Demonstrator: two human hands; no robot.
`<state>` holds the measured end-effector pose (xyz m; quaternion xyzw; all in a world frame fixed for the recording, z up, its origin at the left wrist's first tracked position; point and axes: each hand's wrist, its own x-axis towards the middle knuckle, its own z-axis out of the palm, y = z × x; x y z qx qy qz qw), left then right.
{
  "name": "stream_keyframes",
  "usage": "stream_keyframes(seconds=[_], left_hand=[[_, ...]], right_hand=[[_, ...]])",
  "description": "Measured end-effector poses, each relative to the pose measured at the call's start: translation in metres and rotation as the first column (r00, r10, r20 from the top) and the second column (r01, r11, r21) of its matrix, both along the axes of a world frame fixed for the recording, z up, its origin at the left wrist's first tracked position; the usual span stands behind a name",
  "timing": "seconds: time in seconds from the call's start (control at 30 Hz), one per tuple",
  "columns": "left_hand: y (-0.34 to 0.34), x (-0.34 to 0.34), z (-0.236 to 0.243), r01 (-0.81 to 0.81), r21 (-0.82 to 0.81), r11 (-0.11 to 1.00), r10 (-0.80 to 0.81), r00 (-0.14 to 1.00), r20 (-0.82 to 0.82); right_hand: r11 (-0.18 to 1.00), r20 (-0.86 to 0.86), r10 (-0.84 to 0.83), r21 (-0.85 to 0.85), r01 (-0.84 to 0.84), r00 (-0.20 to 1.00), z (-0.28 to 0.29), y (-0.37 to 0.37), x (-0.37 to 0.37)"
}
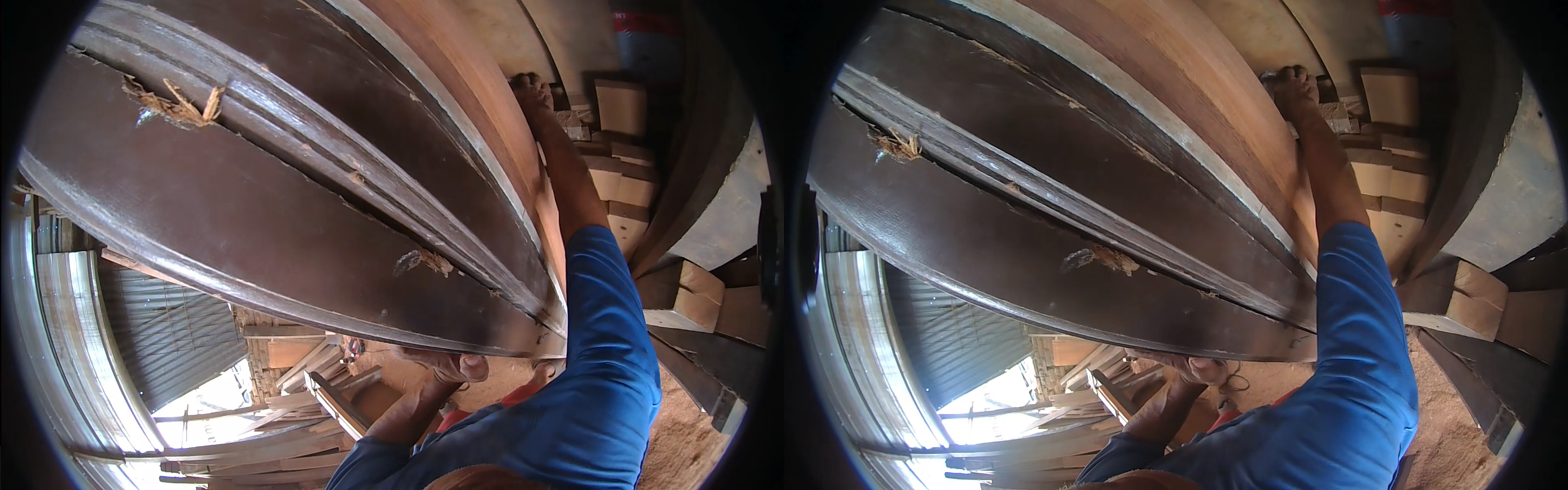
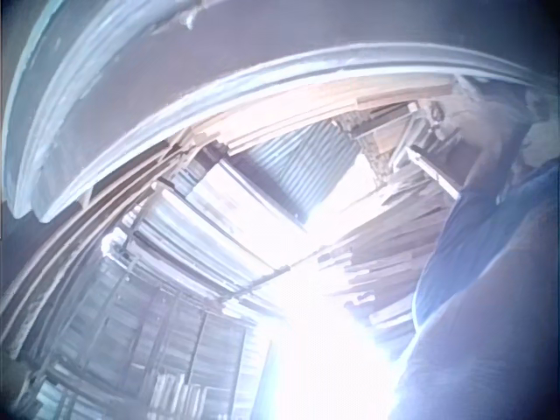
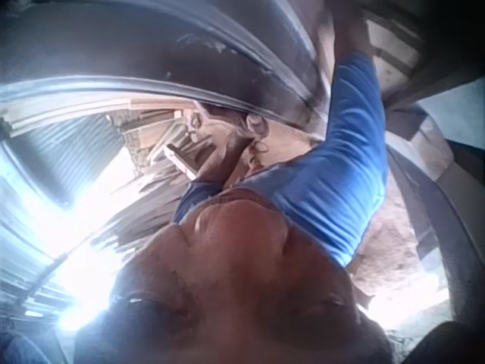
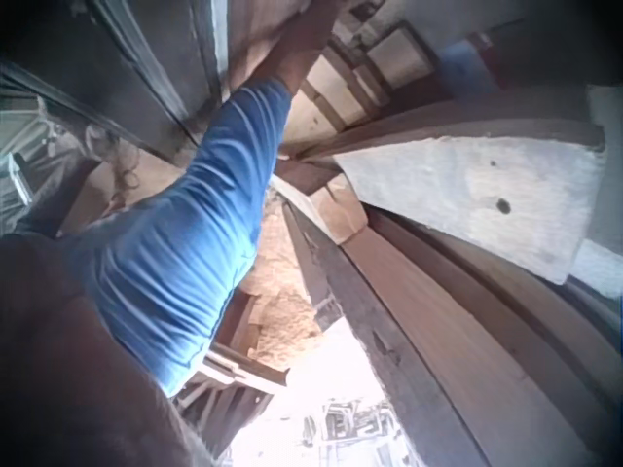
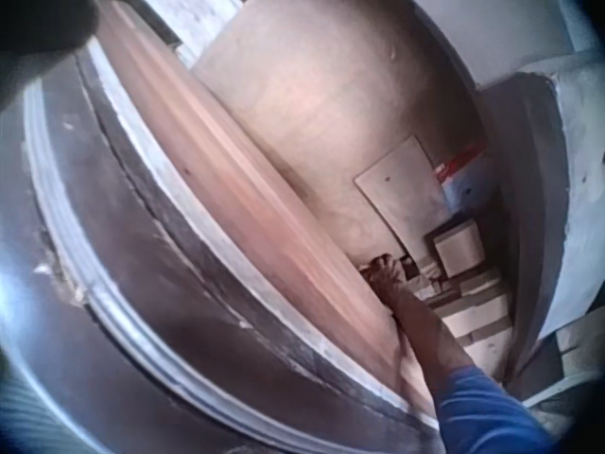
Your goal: The person places a plastic bag on a stack of curved wood pieces, then moves to a workbench. They position a long, thin wooden plank, use a try square and pencil to mark a cut line, and then cut the plank with a hand saw.
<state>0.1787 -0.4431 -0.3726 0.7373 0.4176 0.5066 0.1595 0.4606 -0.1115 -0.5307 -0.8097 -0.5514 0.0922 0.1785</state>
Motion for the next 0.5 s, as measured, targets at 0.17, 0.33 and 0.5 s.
stream_keyframes(seconds=[0.17, 0.33, 0.5], left_hand=[[0.007, 0.002, 0.001, 0.035, 0.005, 0.999, -0.036, 0.998, 0.056], [0.027, 0.004, 0.000, 0.121, 0.073, 0.990, -0.126, 0.990, 0.065], [0.032, -0.009, -0.002, 0.065, 0.247, 0.967, -0.030, 0.989, -0.143]], right_hand=[[0.992, -0.094, -0.104, 0.056, 0.110, 0.990, 0.022, -0.015, 0.032], [0.817, -0.339, -0.053, 0.526, 0.236, 0.939, 0.007, -0.067, 0.052], [0.777, -0.655, -0.082, 0.430, 0.459, 0.751, 0.014, -0.176, -0.015]])
